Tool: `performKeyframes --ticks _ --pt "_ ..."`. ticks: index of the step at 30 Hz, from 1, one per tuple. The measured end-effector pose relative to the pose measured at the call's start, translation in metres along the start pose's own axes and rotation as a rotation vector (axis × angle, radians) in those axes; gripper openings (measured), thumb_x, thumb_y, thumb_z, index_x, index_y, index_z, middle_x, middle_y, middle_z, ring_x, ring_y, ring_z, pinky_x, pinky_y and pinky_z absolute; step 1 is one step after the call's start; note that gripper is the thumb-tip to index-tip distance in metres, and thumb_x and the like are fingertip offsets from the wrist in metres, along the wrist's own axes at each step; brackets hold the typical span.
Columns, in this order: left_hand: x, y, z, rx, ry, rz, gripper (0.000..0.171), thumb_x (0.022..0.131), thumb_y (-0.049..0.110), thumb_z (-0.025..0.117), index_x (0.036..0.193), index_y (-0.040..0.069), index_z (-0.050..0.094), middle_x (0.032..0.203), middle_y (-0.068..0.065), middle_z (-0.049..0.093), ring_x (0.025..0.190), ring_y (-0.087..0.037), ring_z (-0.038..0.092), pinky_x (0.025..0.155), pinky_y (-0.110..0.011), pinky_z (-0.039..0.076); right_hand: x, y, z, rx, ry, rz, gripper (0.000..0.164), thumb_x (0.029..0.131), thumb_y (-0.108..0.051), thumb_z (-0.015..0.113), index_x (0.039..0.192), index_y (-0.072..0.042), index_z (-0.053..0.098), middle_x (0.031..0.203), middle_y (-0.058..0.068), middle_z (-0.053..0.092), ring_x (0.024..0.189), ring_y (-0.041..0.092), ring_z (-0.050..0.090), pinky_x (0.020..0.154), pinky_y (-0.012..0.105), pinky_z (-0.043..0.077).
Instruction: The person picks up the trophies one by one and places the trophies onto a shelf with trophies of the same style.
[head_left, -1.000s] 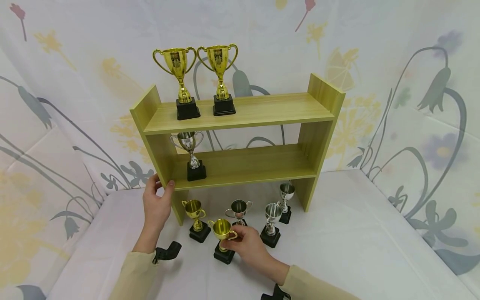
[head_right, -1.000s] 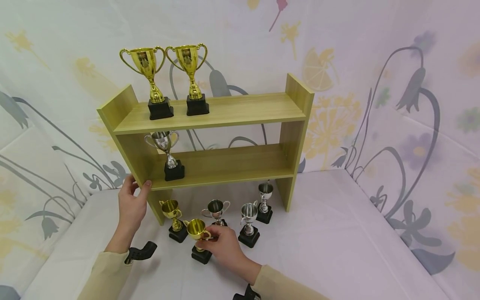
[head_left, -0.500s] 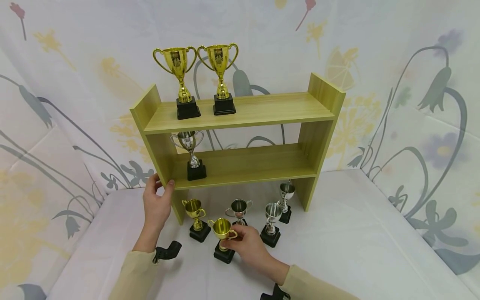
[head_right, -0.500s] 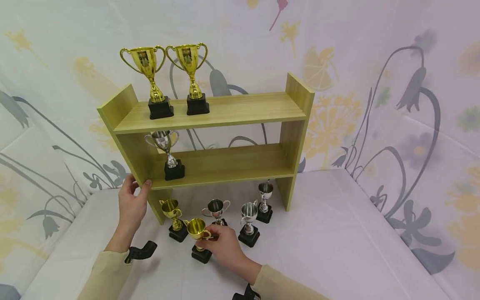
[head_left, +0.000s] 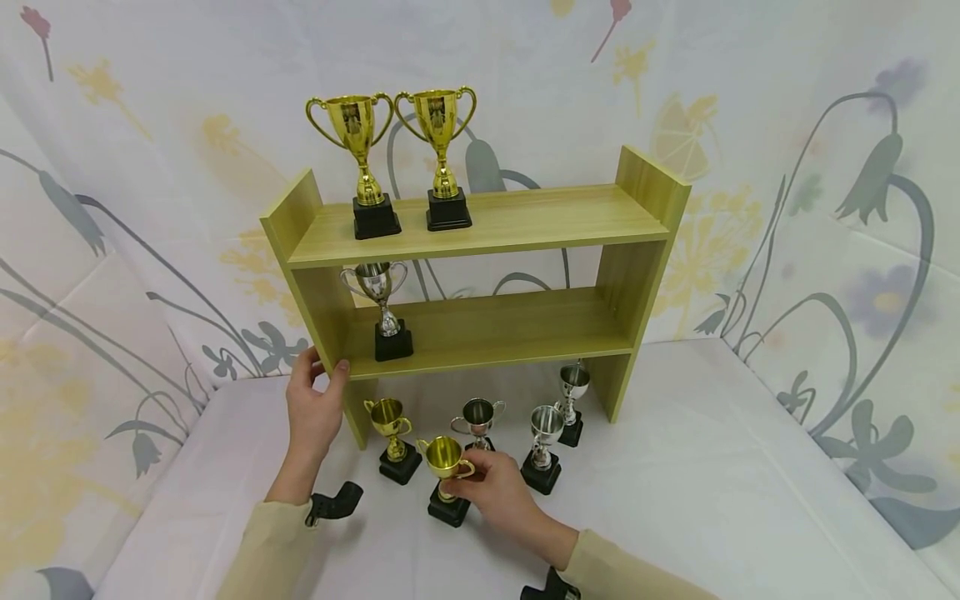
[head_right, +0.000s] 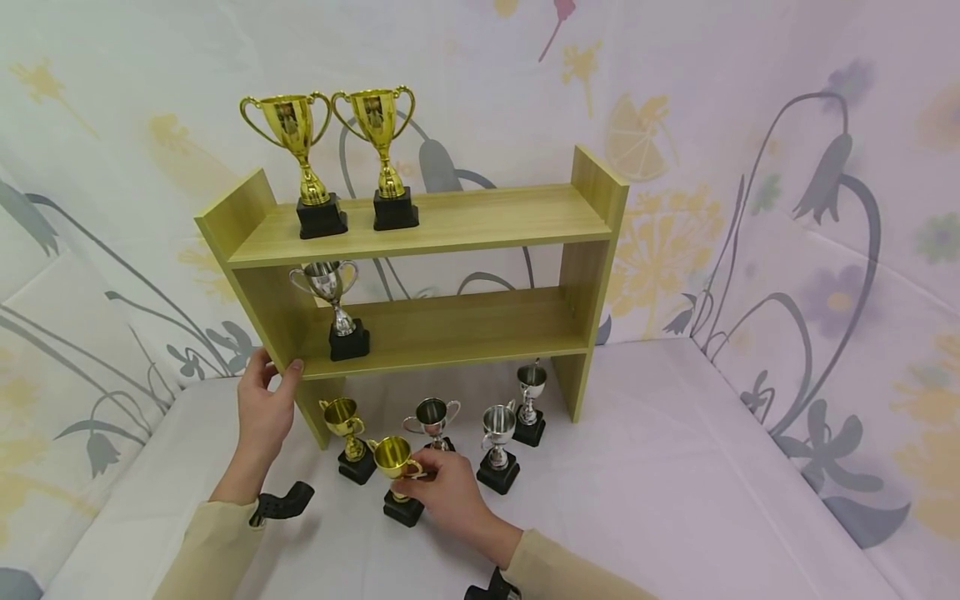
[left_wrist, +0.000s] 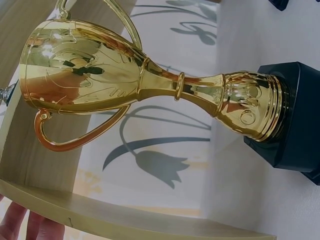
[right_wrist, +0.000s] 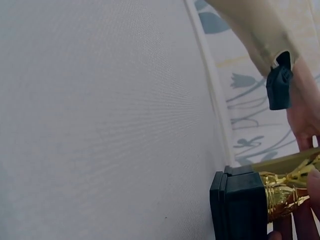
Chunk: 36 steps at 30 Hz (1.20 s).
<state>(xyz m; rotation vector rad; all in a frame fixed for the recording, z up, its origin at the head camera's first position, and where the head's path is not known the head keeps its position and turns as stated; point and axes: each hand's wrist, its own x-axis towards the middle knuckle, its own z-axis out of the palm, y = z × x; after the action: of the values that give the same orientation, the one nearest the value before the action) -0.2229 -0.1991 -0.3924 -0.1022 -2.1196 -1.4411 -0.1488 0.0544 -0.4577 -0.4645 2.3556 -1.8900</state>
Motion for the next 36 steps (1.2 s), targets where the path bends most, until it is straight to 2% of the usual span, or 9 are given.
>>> performKeyframes --ticks 5,12,27,36 --pt "0.000 0.000 0.000 0.012 0.002 -0.015 0.042 0.099 0.015 0.058 0.137 -0.002 0.048 0.126 -0.019 0.052 0.116 -0.029 0.051 0.090 -0.052 0.048 0.000 0.002 0.000 0.007 0.010 -0.010 0.019 0.082 -0.009 0.081 0.100 -0.005 0.075 0.099 0.003 0.071 0.089 0.015 0.067 0.075 0.024 0.054" --pt "0.000 0.001 0.000 0.004 0.004 -0.016 0.042 0.100 0.015 0.057 0.137 -0.002 0.048 0.126 -0.020 0.051 0.118 -0.033 0.050 0.092 -0.058 0.047 0.000 -0.001 0.000 0.012 0.011 -0.015 0.019 0.082 -0.010 0.081 0.099 -0.005 0.075 0.096 0.003 0.070 0.086 0.014 0.067 0.074 0.023 0.054" --pt "-0.001 0.003 0.001 0.007 0.006 -0.024 0.043 0.100 0.015 0.056 0.137 -0.003 0.047 0.126 -0.021 0.051 0.119 -0.035 0.049 0.093 -0.061 0.046 -0.002 -0.008 -0.002 -0.011 0.019 -0.043 0.016 0.082 -0.011 0.081 0.096 -0.006 0.075 0.096 0.003 0.072 0.085 0.012 0.069 0.074 0.024 0.055" --pt "-0.001 0.001 0.001 0.014 0.004 -0.025 0.043 0.101 0.016 0.056 0.138 -0.002 0.047 0.127 -0.020 0.051 0.120 -0.034 0.049 0.094 -0.060 0.047 -0.006 -0.017 -0.001 -0.006 0.028 -0.036 0.016 0.082 -0.003 0.079 0.096 -0.002 0.074 0.096 0.006 0.072 0.084 0.013 0.069 0.074 0.022 0.055"
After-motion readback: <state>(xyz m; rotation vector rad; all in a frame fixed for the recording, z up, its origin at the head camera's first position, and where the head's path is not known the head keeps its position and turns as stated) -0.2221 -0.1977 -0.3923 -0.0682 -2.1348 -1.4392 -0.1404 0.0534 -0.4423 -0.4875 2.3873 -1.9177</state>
